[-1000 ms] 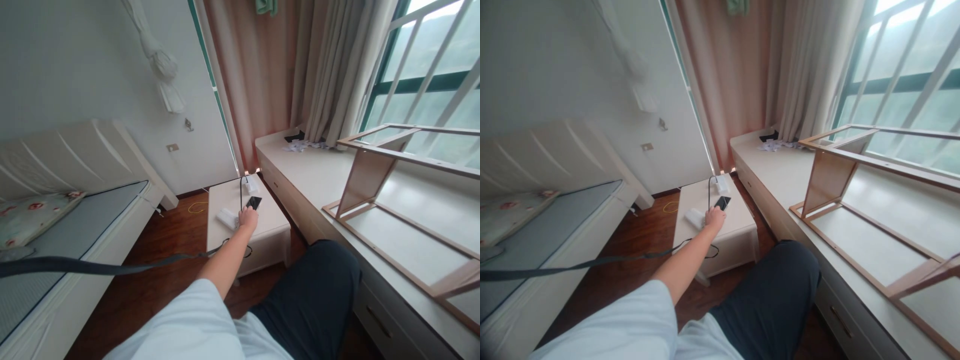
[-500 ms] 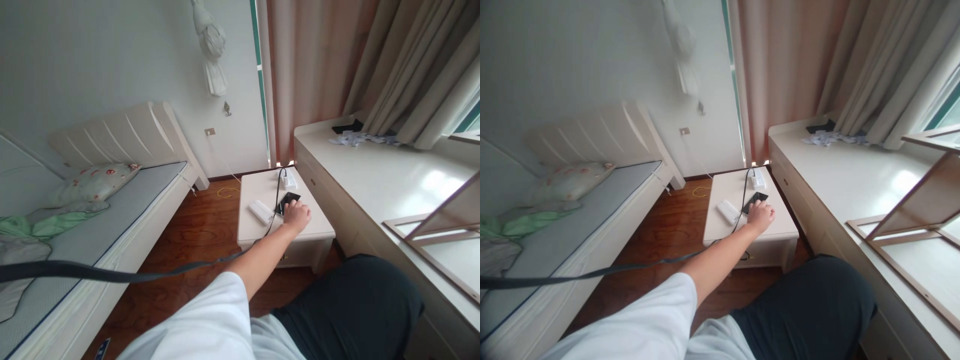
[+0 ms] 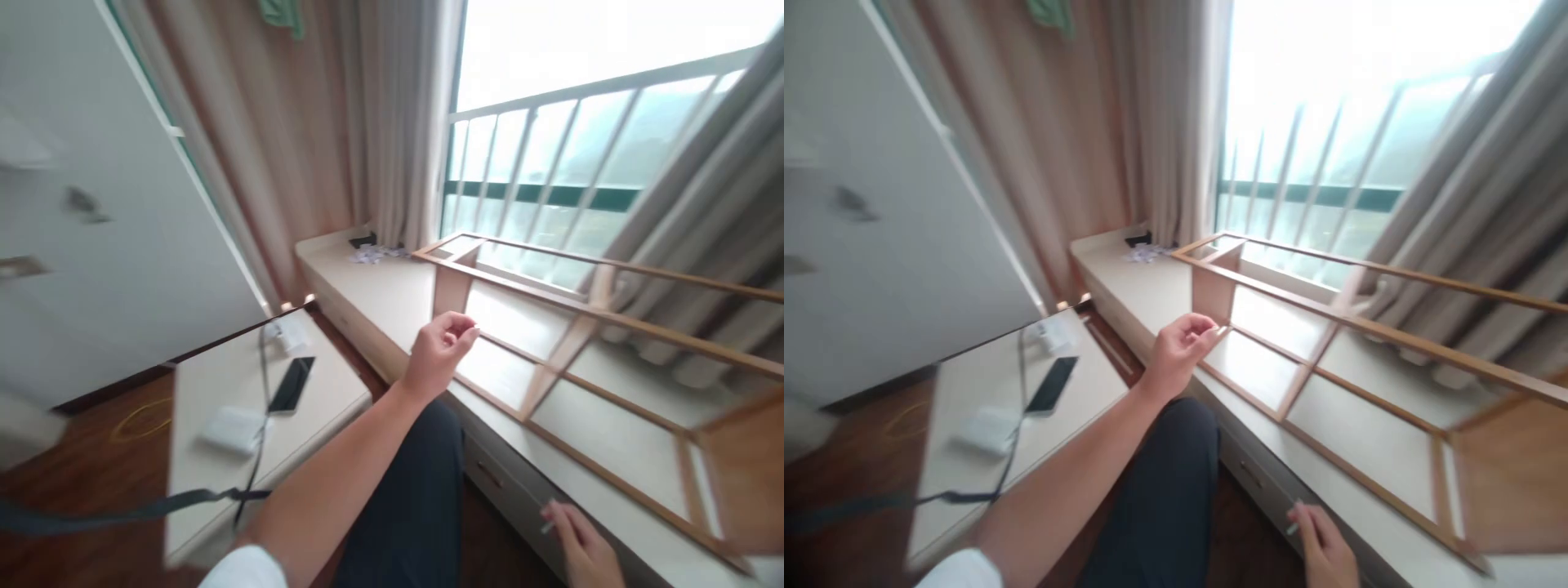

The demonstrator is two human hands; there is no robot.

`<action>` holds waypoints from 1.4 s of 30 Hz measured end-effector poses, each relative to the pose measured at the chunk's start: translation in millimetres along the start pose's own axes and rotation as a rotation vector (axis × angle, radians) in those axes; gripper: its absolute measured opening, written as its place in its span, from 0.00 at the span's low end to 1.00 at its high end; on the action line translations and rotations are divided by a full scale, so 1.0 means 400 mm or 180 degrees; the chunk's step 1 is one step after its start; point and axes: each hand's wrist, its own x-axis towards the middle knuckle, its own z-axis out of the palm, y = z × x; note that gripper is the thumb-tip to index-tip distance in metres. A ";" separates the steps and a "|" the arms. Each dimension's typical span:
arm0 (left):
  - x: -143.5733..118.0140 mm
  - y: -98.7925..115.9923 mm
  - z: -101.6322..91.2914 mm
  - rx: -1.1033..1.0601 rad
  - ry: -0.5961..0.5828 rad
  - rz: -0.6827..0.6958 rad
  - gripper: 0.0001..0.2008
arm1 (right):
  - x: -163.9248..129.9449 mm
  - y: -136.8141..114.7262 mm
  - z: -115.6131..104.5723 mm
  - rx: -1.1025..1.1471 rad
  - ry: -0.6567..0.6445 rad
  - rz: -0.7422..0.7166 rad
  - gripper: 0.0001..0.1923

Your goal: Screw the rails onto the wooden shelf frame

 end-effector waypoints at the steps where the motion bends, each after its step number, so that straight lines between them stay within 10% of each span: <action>1: 0.019 0.021 0.034 -0.0113 -0.0156 0.0171 0.14 | 0.004 -0.016 0.000 0.0064 -0.0145 -0.0079 0.35; 13: 0.245 0.268 0.498 -0.0122 -0.1211 0.1275 0.13 | 0.082 -0.080 -0.010 0.0165 -0.0257 -0.0199 0.14; 24: 0.197 0.352 0.888 0.0268 -0.2641 0.1603 0.08 | 0.100 -0.056 -0.109 0.0325 -0.0162 0.0183 0.09; 30: 0.174 0.331 0.969 0.0462 -0.2949 0.1372 0.06 | 0.104 -0.046 -0.156 0.0464 -0.0163 0.0198 0.10; 42: 0.146 0.331 0.973 0.0619 -0.2877 0.1646 0.05 | 0.084 -0.053 -0.185 0.0584 -0.0098 0.0290 0.08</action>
